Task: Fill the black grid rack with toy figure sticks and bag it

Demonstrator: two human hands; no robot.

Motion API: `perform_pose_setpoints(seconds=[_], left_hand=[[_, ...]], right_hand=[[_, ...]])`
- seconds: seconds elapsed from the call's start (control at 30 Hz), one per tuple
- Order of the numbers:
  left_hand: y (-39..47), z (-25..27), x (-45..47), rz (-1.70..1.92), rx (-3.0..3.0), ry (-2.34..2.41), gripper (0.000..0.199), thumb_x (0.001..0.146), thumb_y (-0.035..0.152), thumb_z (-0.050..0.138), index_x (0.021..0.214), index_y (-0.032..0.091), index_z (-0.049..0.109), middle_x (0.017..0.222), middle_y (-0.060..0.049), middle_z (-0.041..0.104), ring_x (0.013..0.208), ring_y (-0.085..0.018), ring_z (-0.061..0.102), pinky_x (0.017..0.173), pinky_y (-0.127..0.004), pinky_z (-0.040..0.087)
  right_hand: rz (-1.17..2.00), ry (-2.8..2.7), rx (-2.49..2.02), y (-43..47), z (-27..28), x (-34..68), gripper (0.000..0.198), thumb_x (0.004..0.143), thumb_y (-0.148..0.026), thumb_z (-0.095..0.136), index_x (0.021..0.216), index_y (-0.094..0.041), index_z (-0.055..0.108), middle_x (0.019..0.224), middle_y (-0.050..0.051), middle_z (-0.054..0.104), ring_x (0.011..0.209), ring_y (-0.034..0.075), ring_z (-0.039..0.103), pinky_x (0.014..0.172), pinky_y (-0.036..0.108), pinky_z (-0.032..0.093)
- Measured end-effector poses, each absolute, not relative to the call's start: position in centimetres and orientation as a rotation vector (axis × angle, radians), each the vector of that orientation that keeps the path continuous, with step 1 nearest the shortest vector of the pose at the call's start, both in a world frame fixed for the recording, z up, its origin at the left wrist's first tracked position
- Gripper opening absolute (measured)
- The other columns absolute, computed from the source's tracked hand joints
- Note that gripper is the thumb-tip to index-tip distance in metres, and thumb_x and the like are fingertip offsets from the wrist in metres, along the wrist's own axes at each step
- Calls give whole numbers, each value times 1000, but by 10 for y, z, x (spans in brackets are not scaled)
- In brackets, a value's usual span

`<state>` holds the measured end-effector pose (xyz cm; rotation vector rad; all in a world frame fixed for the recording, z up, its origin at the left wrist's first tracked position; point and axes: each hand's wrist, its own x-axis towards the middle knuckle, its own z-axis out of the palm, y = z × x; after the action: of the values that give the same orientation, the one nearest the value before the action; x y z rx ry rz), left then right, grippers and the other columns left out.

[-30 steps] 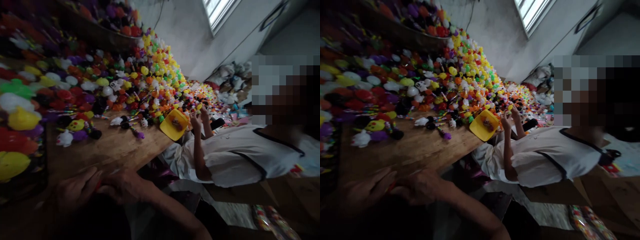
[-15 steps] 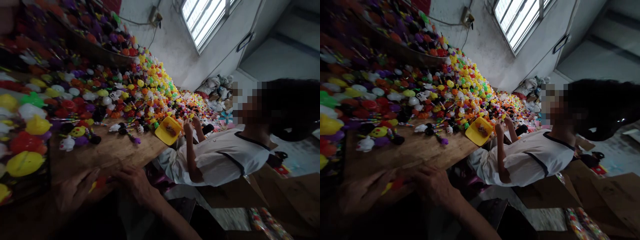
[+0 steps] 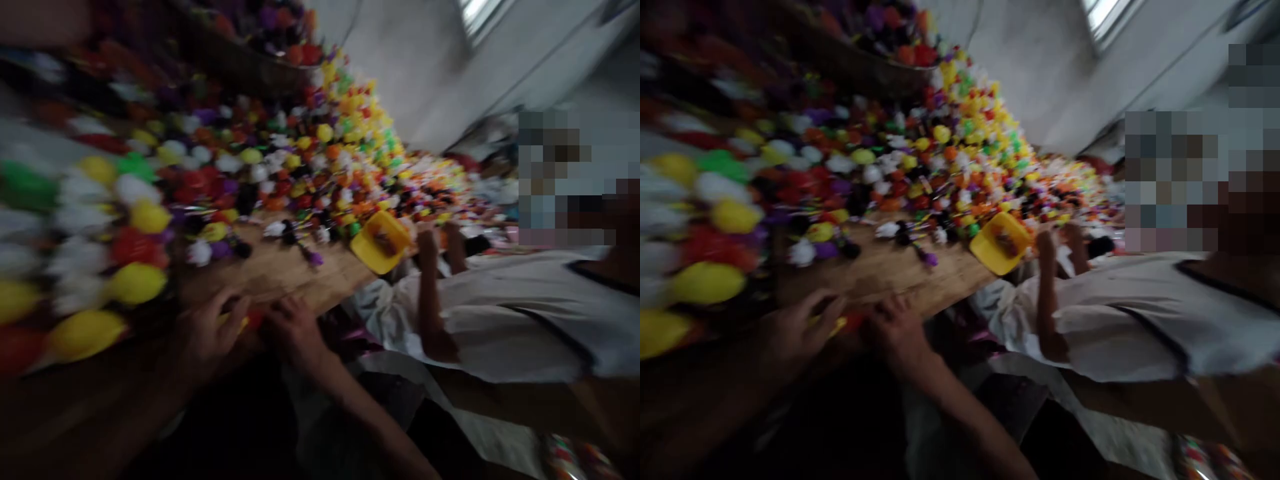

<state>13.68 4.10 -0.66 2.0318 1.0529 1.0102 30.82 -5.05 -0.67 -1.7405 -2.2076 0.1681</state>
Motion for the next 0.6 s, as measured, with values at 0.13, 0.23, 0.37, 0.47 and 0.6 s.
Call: perform_pose_setpoints(seconds=[0.13,0.23,0.37,0.47,0.6], left_hand=[[36,19,122,976,1929,1119,32,98,39,42,94,19,66,80,-5,75,72,-17,73,64,-21,52],[30,23,102,945,1880,1167,26,98,38,48,99,19,65,73,0,71,61,-13,67,58,-19,49],[7,12,73,921,1984,1149,12,94,25,57,95,20,67,78,0,74,61,-10,67,58,-18,48],[-8,3,59,898,2113,1132,10,93,19,58,90,20,68,82,-1,76,70,-13,71,66,-20,52],[-21,16,40,1010,2145,1173,10,94,18,58,90,20,67,83,0,76,69,-12,71,64,-20,52]], right_hand=[[324,-1883,-1568,-45,-6,308,24,102,-26,49,111,-15,69,97,9,64,84,15,61,72,28,51],[298,-1829,-1529,-37,-8,308,21,98,-23,53,109,-17,70,95,8,66,81,16,64,69,28,54],[259,-1822,-1514,-32,-6,299,18,95,-21,56,105,-18,71,94,8,68,77,16,66,65,27,54],[237,-1811,-1520,-32,-7,294,15,94,-23,58,101,-17,70,92,7,67,74,16,65,61,26,52],[185,-1772,-1596,-31,-10,288,14,93,-27,59,99,-18,66,83,4,65,66,16,60,60,27,49]])
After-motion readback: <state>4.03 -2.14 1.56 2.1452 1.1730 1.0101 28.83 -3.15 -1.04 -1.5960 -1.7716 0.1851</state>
